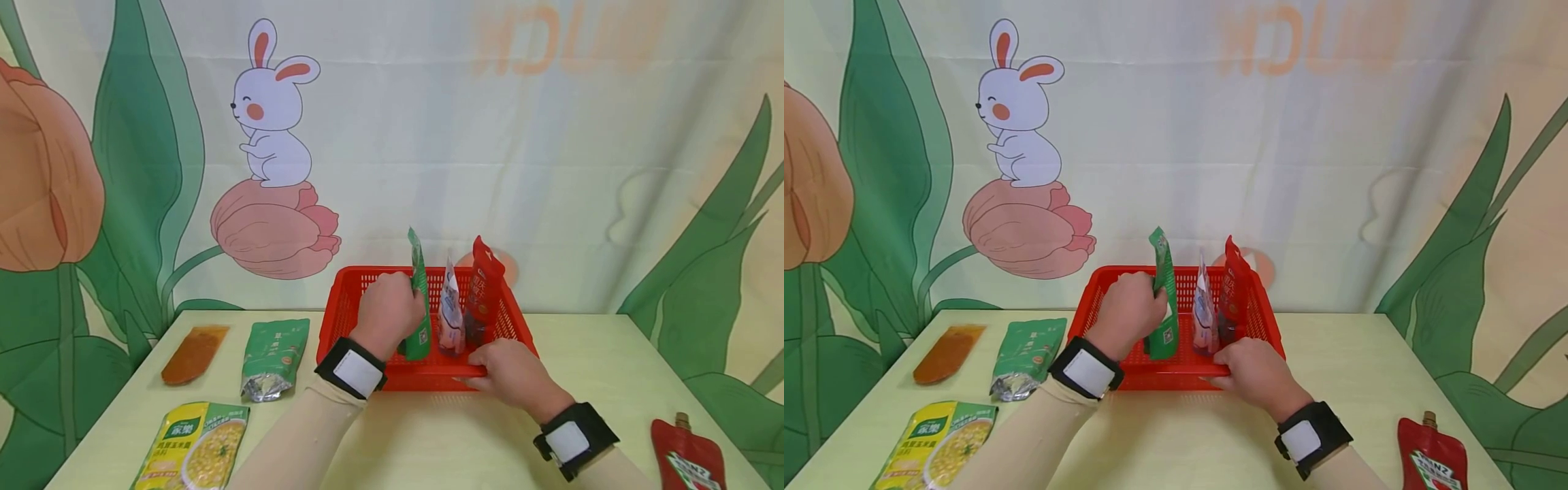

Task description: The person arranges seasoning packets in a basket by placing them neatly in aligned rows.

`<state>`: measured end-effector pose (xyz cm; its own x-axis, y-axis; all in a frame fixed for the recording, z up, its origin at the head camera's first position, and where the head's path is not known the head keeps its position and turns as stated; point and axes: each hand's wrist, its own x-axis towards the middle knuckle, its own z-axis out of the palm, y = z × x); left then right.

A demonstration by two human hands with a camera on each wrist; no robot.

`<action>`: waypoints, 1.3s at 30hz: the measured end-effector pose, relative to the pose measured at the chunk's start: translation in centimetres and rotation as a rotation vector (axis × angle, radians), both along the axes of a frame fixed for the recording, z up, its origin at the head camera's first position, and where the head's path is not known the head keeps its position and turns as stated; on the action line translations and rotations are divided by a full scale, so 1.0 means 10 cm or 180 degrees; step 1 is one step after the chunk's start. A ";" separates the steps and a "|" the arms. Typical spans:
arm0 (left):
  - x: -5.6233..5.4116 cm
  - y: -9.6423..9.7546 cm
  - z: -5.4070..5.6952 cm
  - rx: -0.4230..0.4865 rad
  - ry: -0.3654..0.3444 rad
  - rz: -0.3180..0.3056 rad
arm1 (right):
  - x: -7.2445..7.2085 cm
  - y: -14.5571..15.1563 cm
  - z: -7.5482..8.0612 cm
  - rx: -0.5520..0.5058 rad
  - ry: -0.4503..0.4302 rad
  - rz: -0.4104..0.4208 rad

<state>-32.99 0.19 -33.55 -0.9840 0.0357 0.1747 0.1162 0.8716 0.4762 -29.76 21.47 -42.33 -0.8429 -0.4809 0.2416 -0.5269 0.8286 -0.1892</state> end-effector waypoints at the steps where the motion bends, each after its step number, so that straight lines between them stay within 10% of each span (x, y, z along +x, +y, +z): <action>1: -0.01 0.00 -0.01 0.0004 -0.0011 0.0002 | 0.00 0.00 0.00 0.0002 0.0001 -0.0008; 39: -0.45 0.19 -0.16 -0.0016 -0.0511 -0.0053 | -0.02 0.00 -0.04 -0.0014 0.0072 0.0020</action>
<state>-37.49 2.07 -35.19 -0.9985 0.0528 0.0150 0.0534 0.8727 0.4854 -29.94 21.48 -42.71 -0.8342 -0.4850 0.2625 -0.5363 0.8245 -0.1807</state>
